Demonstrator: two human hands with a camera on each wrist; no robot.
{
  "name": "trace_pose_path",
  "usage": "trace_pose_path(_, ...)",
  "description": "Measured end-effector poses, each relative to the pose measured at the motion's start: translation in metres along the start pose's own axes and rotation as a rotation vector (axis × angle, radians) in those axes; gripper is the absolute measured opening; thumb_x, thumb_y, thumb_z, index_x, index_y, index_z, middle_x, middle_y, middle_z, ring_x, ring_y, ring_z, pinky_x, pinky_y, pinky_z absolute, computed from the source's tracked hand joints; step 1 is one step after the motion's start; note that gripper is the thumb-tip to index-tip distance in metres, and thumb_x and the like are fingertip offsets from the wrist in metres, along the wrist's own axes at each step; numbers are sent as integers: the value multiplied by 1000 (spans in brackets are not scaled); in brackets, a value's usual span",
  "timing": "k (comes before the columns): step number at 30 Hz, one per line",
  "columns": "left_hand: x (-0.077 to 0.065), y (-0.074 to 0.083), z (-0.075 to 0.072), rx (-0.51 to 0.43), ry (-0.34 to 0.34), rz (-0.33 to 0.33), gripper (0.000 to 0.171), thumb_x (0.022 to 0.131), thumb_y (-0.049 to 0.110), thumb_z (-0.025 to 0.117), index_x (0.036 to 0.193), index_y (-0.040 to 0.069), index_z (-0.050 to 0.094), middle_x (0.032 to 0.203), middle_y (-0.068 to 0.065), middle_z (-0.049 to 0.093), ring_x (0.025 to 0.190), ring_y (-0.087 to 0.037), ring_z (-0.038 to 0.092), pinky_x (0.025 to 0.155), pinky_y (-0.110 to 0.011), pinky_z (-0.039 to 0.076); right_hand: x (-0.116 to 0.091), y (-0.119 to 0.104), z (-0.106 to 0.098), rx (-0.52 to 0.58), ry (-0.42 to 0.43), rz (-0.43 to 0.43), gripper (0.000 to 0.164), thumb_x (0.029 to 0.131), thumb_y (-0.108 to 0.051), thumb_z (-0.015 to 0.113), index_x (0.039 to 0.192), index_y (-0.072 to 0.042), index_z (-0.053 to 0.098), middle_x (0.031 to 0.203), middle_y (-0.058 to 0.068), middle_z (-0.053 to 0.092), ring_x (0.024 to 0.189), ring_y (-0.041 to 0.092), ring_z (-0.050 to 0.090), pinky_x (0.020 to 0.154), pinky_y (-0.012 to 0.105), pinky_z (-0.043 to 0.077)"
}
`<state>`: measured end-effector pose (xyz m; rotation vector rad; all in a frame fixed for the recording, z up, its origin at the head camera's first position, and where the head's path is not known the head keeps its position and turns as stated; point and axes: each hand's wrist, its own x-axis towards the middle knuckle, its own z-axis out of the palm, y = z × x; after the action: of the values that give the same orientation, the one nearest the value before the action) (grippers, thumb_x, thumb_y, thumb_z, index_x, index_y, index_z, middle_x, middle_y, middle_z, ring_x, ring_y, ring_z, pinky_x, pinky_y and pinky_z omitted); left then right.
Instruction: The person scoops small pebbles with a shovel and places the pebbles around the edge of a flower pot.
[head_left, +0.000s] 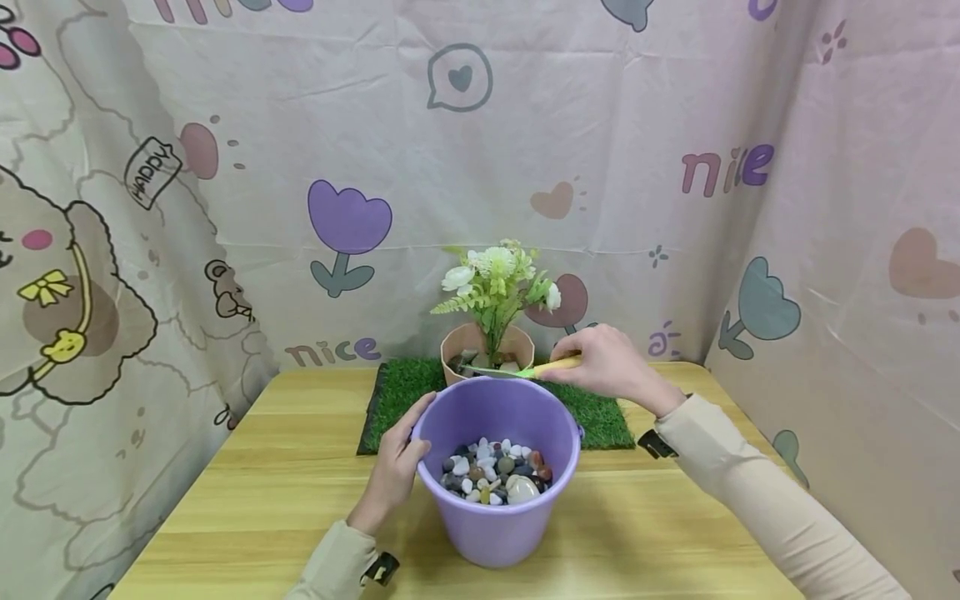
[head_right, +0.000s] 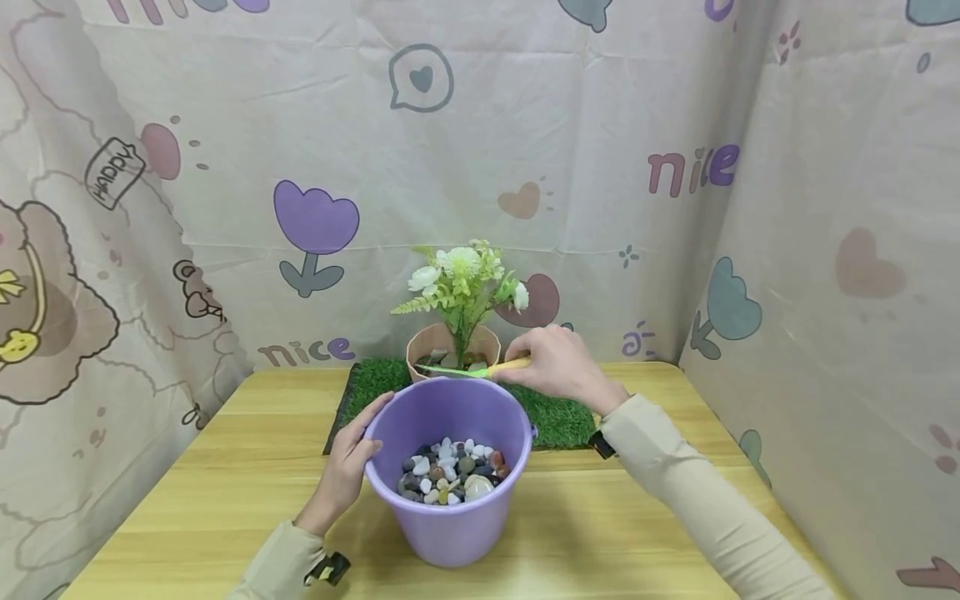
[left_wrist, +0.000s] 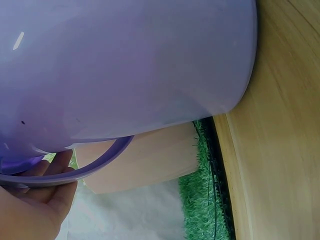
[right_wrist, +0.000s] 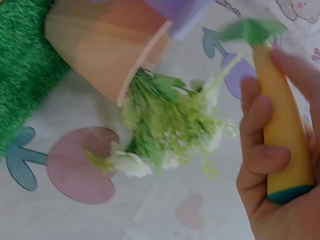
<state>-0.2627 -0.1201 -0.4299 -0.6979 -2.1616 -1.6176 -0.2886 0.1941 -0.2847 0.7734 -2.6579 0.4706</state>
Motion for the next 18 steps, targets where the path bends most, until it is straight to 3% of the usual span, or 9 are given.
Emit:
trace_pose_path(6, 0, 1, 0, -1, 4, 9, 67, 80, -4, 44, 147, 8, 45, 143, -18, 52, 113, -32, 62, 86, -30, 56, 5, -10, -13, -10, -252, -70, 19, 75, -51, 78, 70, -34, 70, 63, -21, 61, 54, 3, 53, 55, 24, 45)
trace_pose_path(13, 0, 0, 0, 2, 6, 4, 67, 81, -3, 44, 147, 9, 45, 143, -17, 52, 115, -32, 61, 89, -32, 55, 15, -30, -11, -56, -541, -197, 23, 70, -45, 83, 56, -30, 72, 52, -18, 61, 47, 0, 49, 49, 20, 42)
trace_pose_path(18, 0, -1, 0, 6, 0, 7, 67, 82, -3, 44, 147, 9, 45, 144, -16, 52, 117, -33, 61, 90, -33, 54, 20, -43, -2, -64, -716, -207, 27, 69, -39, 86, 51, -27, 70, 48, -15, 59, 46, -2, 44, 47, 17, 35)
